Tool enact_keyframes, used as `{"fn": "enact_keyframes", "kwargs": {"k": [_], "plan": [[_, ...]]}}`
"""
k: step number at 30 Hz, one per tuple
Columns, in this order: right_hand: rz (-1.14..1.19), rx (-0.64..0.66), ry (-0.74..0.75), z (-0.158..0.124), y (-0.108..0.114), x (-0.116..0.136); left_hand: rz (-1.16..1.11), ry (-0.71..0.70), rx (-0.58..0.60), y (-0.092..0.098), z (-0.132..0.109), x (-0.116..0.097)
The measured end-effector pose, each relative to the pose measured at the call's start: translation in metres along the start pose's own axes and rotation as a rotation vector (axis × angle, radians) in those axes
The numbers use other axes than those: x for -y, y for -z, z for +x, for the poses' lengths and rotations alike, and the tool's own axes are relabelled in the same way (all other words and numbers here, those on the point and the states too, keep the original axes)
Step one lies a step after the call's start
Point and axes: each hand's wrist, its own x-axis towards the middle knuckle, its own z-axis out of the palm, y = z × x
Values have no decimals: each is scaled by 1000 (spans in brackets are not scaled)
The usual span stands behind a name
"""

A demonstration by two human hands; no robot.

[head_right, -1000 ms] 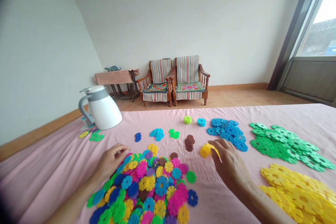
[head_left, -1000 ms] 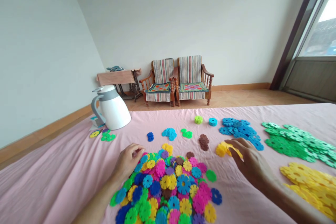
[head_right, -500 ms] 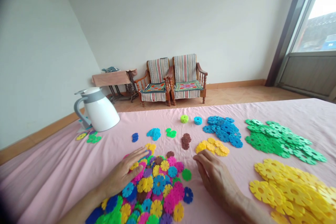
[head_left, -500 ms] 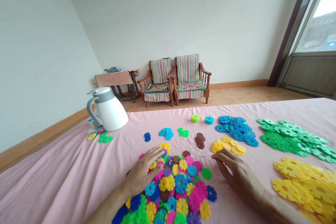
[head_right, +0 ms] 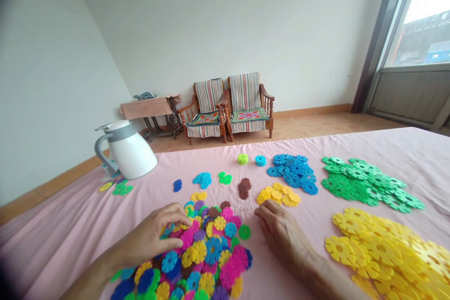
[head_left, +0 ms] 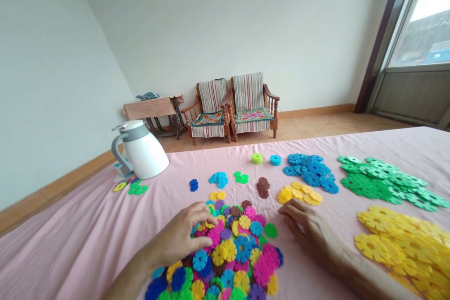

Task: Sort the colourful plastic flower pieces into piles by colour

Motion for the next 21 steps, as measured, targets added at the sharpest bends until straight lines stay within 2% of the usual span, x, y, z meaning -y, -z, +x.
{"fn": "enact_keyframes", "kwargs": {"k": [4, 9, 13, 16, 19, 21], "plan": [[4, 7, 6, 0, -1, -2, 19, 13, 42, -6, -3, -6], [4, -4, 1, 1, -2, -3, 46, -5, 26, -13, 1, -11], [-4, -3, -5, 1, -4, -5, 8, -10, -33, -9, 2, -7], [6, -9, 9, 0, -6, -7, -32, 55, -208, -1, 8, 16], [19, -9, 18, -1, -8, -9, 8, 195, -450, 6, 14, 59], [19, -10, 14, -1, -8, -9, 102, 278, -558, 8, 16, 89]]}}
